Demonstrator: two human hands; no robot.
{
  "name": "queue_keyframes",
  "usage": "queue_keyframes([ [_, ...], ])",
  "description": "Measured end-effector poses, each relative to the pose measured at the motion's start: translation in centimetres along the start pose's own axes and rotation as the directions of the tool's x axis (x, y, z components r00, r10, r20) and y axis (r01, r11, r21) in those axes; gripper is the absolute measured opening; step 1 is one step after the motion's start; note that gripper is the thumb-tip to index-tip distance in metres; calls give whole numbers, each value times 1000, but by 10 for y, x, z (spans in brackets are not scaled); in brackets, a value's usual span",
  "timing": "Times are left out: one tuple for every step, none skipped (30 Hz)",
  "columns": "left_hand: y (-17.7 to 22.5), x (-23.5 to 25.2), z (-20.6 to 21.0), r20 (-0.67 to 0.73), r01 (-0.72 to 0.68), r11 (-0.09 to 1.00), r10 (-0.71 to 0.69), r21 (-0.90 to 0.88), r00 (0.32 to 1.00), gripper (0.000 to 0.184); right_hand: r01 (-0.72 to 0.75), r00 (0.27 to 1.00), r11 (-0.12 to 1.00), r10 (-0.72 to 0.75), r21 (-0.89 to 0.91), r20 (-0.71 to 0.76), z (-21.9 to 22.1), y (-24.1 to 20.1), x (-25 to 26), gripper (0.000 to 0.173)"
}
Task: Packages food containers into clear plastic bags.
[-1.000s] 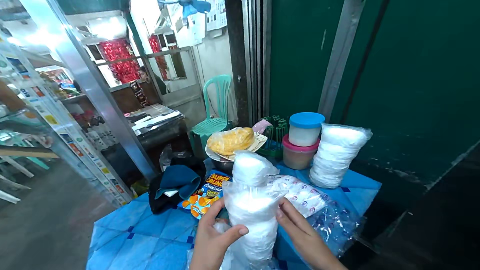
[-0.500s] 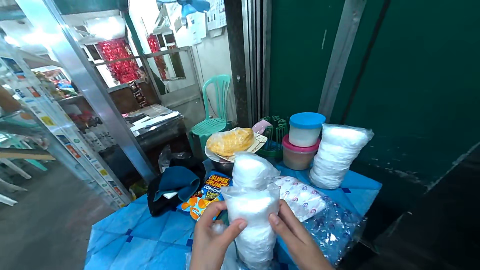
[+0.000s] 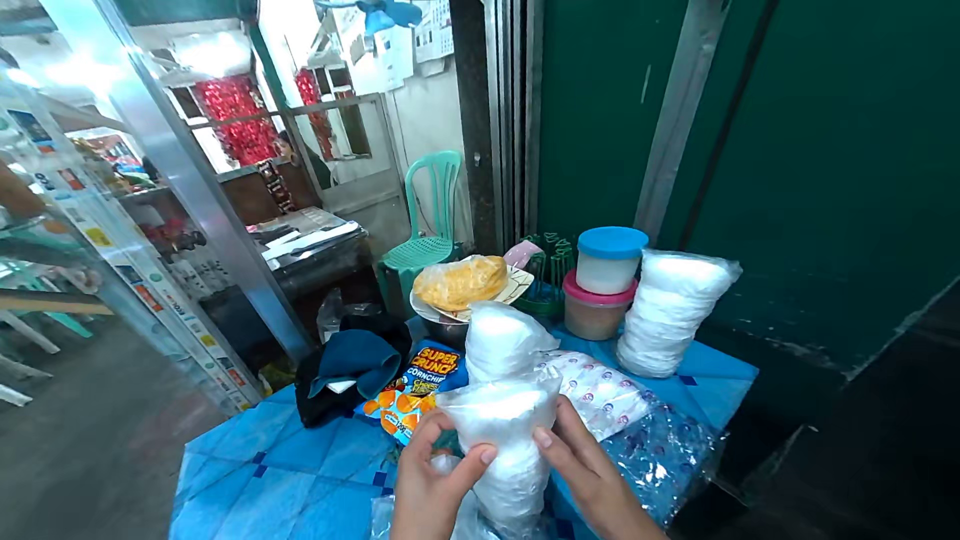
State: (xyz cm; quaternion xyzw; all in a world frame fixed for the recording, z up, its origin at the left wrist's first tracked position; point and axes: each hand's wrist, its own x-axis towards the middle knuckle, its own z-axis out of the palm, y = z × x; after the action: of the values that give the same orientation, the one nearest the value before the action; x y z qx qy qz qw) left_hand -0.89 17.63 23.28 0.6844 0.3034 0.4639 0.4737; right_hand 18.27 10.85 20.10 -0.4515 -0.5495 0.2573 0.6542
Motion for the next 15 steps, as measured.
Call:
queue_keyframes([
  [0, -1, -1, -6, 1, 1000, -1, 15, 1000, 42, -26, 1000, 1000, 26, -17, 5, -1, -2, 0, 61],
  [1, -2, -3, -16, -8, 999, 9, 36, 1000, 42, -51, 999, 998, 52, -41, 5, -3, -5, 0, 62],
  [4, -6, -6, -37, -25, 999, 26, 47, 999, 40, -61, 998, 995, 60, -74, -12, -6, -9, 0, 62],
  [7, -11, -8, -66, -47, 999, 48, 25, 997, 37, -41, 998, 992, 35, -121, -54, -9, -14, -2, 63],
  [12, -17, -12, -103, -80, 996, 77, -26, 992, 33, 3, 995, 986, -19, -165, -97, -12, -21, -3, 65],
  [17, -21, -13, -151, -137, 985, 120, -104, 981, 30, 72, 987, 976, -100, -207, -129, -13, -28, -5, 64],
  [24, -26, -14, -168, -176, 960, 141, -219, 976, 30, 157, 971, 958, -194, -242, -139, -13, -36, -8, 60],
  [33, -32, -13, -165, -181, 933, 134, -312, 977, 34, 235, 954, 935, -275, -266, -121, -10, -46, -12, 53],
  [43, -37, -10, -153, -170, 913, 120, -371, 981, 38, 297, 942, 912, -329, -284, -71, -4, -57, -17, 44],
  [52, -42, -7, -140, -163, 904, 116, -396, 983, 42, 351, 930, 885, -366, -307, 9, 4, -69, -22, 36],
  [59, -45, -3, -130, -174, 907, 134, -384, 982, 44, 398, 916, 853, -388, -338, 101, 13, -79, -26, 31],
  [64, -46, 1, -126, -207, 918, 174, -338, 977, 47, 429, 903, 820, -392, -379, 176, 23, -87, -29, 31],
  [66, -48, 3, -118, -245, 927, 220, -283, 968, 51, 448, 894, 789, -390, -419, 221, 31, -92, -30, 30],
  [67, -48, 5, -107, -283, 925, 264, -254, 959, 57, 454, 891, 773, -386, -443, 239, 37, -94, -31, 25],
  [67, -48, 7, -80, -315, 915, 304, -253, 949, 61, 451, 892, 774, -390, -445, 226, 40, -94, -30, 18],
])
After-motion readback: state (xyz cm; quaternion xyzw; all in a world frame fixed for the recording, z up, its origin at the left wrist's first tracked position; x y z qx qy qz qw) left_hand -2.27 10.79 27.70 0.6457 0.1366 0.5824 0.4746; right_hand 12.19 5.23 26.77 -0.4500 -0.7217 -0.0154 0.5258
